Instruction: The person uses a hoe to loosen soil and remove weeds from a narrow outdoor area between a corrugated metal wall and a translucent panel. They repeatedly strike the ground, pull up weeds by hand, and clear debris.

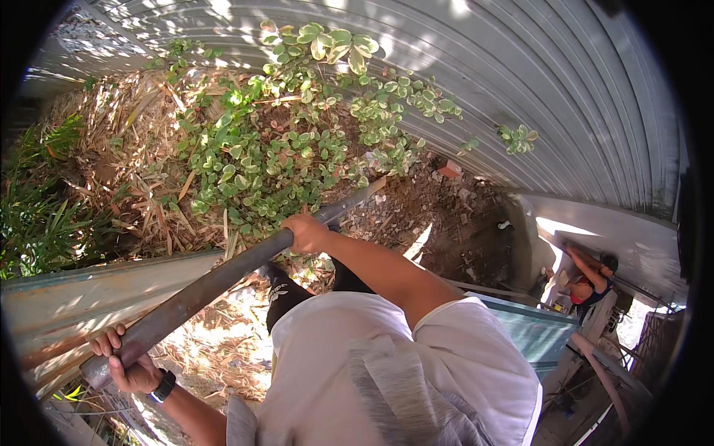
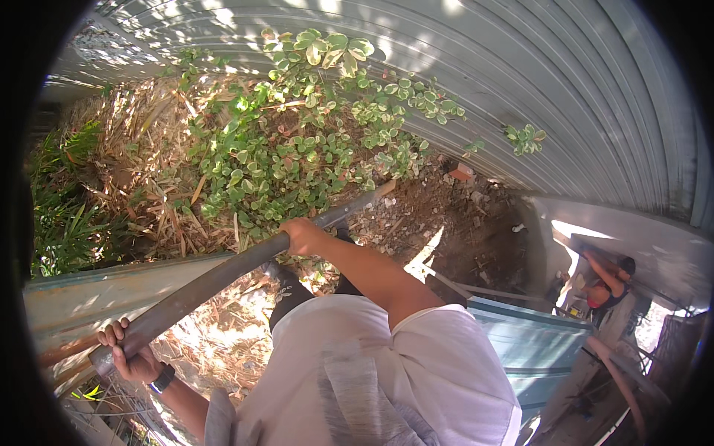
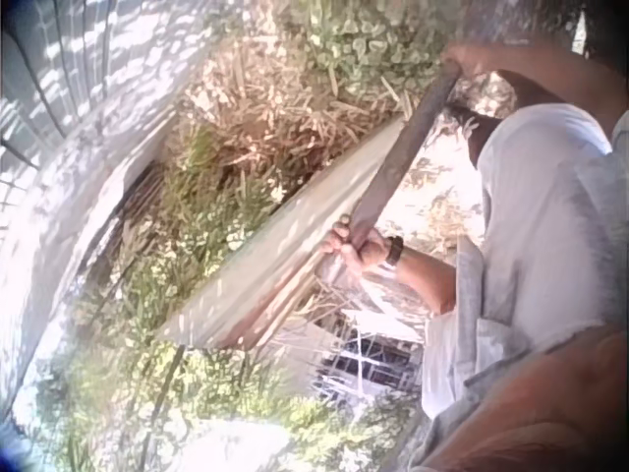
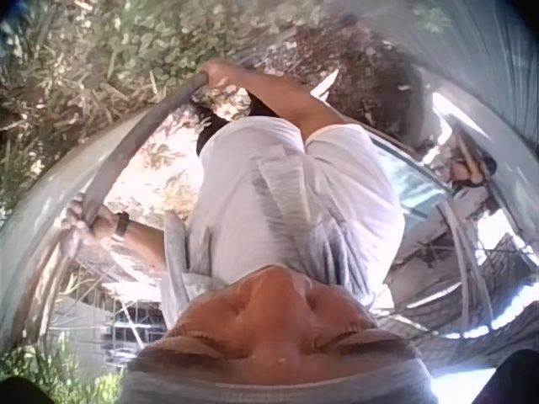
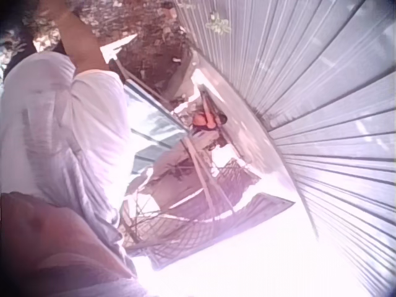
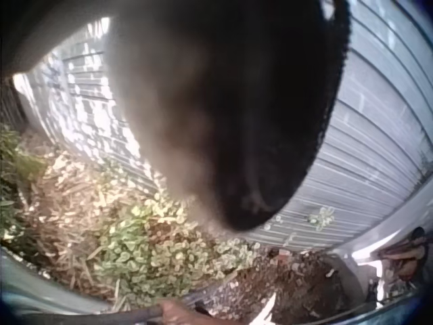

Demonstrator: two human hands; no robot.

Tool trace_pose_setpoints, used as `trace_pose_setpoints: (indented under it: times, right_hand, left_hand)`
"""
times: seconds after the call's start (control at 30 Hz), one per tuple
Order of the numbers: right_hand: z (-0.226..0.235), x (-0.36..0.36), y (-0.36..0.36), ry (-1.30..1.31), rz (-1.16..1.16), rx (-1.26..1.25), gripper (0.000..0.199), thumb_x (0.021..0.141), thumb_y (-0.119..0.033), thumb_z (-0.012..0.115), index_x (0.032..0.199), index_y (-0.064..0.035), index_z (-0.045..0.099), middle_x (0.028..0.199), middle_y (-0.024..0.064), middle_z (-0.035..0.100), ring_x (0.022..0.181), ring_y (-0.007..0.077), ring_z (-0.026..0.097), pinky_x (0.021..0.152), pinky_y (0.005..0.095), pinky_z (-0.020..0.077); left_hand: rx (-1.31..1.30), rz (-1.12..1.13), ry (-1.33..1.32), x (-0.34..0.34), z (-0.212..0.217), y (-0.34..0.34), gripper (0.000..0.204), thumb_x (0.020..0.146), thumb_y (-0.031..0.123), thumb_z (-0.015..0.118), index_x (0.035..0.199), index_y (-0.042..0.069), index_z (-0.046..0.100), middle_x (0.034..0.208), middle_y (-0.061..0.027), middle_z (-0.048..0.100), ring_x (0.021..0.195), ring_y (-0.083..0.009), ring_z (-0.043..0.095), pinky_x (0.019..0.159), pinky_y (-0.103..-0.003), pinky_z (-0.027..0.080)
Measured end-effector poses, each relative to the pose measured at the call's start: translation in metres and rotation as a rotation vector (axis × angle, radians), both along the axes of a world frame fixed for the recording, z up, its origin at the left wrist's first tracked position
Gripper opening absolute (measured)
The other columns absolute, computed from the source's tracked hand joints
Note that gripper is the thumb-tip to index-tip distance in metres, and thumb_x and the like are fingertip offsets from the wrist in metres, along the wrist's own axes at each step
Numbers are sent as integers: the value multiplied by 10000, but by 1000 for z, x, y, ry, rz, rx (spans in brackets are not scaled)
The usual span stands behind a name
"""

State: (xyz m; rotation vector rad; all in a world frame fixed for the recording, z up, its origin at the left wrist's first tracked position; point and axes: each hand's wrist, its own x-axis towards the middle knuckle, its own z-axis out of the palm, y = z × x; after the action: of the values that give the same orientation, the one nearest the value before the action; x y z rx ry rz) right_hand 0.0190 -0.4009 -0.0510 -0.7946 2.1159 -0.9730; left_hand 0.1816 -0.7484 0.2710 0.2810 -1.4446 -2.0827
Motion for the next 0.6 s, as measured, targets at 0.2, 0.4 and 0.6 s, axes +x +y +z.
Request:
trace_pose_setpoints:
  times: [0.2,0.4,0.6]
  right_hand:
    - [25,29,36,207,-364,-117,455,653,-96,821,1055,-70,609,992,151,652,1040,390,610,966,468,449]
    - [60,47,37,100,-220,-16,420,642,-55,799,1030,-63,635,1005,151,658,1058,357,612,956,450,442]
    - [112,46,27,93,-152,-10,380,658,-83,785,1007,-84,634,948,127,642,999,347,617,890,446,442]
  left_hand:
    - [-202,-415,235,-31,11,-30,528,663,219,930,956,205,492,808,119,610,764,-73,614,830,-306,488]
    - [-15,-239,172,-16,26,-41,485,706,138,840,992,162,449,850,49,540,785,-118,533,857,-347,444]
    - [-4,-241,255,-8,77,-48,470,726,152,807,994,148,422,862,20,515,790,-128,501,822,-328,424]
